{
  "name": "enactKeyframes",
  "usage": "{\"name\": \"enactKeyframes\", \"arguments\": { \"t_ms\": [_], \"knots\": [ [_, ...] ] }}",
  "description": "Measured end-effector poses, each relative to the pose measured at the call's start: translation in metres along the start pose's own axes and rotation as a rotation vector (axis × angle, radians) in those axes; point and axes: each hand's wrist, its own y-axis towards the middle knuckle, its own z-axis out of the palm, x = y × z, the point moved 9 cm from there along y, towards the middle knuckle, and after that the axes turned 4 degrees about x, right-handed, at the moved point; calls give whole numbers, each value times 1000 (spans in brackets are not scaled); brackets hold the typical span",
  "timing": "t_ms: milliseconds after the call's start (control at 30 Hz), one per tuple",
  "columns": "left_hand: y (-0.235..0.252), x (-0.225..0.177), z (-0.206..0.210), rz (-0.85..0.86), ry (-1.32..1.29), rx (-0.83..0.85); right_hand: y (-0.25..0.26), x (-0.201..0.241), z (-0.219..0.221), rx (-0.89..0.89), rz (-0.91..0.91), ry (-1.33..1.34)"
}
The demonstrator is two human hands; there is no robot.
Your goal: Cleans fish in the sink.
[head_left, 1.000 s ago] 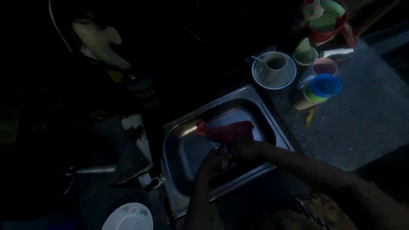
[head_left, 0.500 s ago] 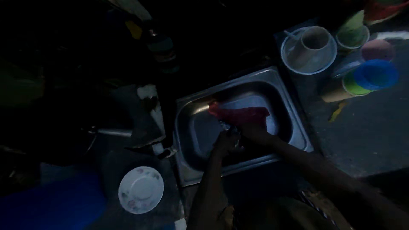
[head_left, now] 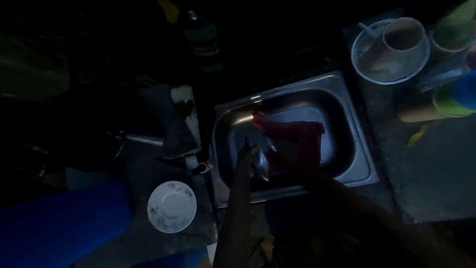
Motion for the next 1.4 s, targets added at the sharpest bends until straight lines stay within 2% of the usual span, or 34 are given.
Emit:
{"name": "enactKeyframes", "arguments": {
  "t_ms": [100, 200, 367, 433, 533, 600, 667, 767, 833, 900, 967, 1100, 1400],
  "knots": [
    [9, 18, 14, -39, -133, 15, 10, 8, 7, 14, 50, -8],
    [13, 30, 22, -50, -145, 23, 17, 0, 4, 15, 102, 56],
    [24, 38, 33, -56, -21, 52, 7, -10, -42, 195, 134, 245],
    [27, 30, 46, -8, 80, 98, -1, -24, -50, 164, 142, 459],
    [18, -7, 67, 213, 239, 148, -23, -24, -60, 74, 116, 651],
    [5, -28, 86, 292, 184, 203, -36, -10, -67, -19, 33, 601],
    [-6, -34, 100, 293, 87, 230, -48, 8, -66, -67, -77, 516],
    [-9, -41, 98, 267, 132, 160, -58, 26, -75, -59, -199, 333],
    [-9, -34, 97, 263, 206, 194, -58, 19, -94, -118, -154, 284],
    [-13, -28, 100, 330, 374, 263, -51, 5, -105, -109, -49, 453],
    [-14, -26, 104, 416, 513, 293, -44, 2, -110, -96, -29, 587],
    [-21, -25, 107, 497, 638, 268, -47, 3, -111, -77, 53, 643],
    [-37, -39, 112, 578, 798, 172, -49, -4, -103, -48, 87, 944]
  ]
}}
